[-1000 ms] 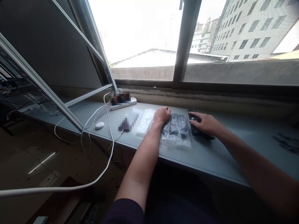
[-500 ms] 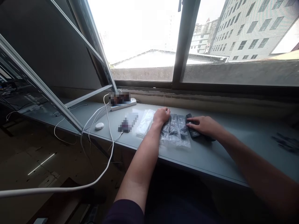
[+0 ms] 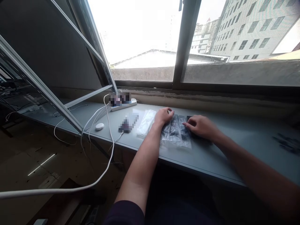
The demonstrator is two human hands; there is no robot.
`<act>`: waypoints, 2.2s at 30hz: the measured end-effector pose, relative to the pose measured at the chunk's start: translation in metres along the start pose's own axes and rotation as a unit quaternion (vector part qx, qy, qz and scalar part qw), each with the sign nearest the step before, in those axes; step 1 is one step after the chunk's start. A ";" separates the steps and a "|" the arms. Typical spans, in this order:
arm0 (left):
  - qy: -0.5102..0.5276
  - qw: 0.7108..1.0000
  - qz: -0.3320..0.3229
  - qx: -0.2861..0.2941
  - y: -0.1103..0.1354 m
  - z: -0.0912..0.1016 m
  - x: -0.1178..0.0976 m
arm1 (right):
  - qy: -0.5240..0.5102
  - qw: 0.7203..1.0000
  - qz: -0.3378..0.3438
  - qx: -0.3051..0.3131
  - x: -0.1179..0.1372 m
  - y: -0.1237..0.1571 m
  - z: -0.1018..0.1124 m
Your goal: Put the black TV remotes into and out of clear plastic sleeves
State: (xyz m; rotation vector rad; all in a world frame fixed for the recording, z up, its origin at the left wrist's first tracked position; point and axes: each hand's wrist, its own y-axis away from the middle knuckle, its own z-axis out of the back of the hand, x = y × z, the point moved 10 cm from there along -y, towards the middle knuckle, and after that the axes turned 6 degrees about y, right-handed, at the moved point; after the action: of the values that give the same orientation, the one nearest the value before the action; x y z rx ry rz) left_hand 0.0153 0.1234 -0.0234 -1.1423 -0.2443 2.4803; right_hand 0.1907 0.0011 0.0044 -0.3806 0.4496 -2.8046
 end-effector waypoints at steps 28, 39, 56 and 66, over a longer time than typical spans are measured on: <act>0.075 0.997 -0.028 -0.008 -0.003 0.000 -0.012 | -0.143 0.983 -0.055 -0.105 -0.002 0.003 0.021; 0.342 0.938 -0.010 0.051 -0.004 -0.014 -0.019 | -0.367 0.924 -0.105 -0.030 0.011 0.007 0.006; 0.319 0.941 -0.023 -0.112 0.003 0.023 -0.019 | -0.696 0.650 -0.229 0.201 0.046 0.023 -0.034; 0.489 0.870 0.043 0.054 -0.001 -0.015 -0.023 | -0.698 0.663 -0.189 0.193 0.045 0.020 -0.032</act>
State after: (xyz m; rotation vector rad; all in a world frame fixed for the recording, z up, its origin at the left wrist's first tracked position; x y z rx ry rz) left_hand 0.0405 0.1145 -0.0176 -2.1859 0.2420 1.6354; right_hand 0.1444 -0.0222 -0.0219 -2.3479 -0.6260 -1.8564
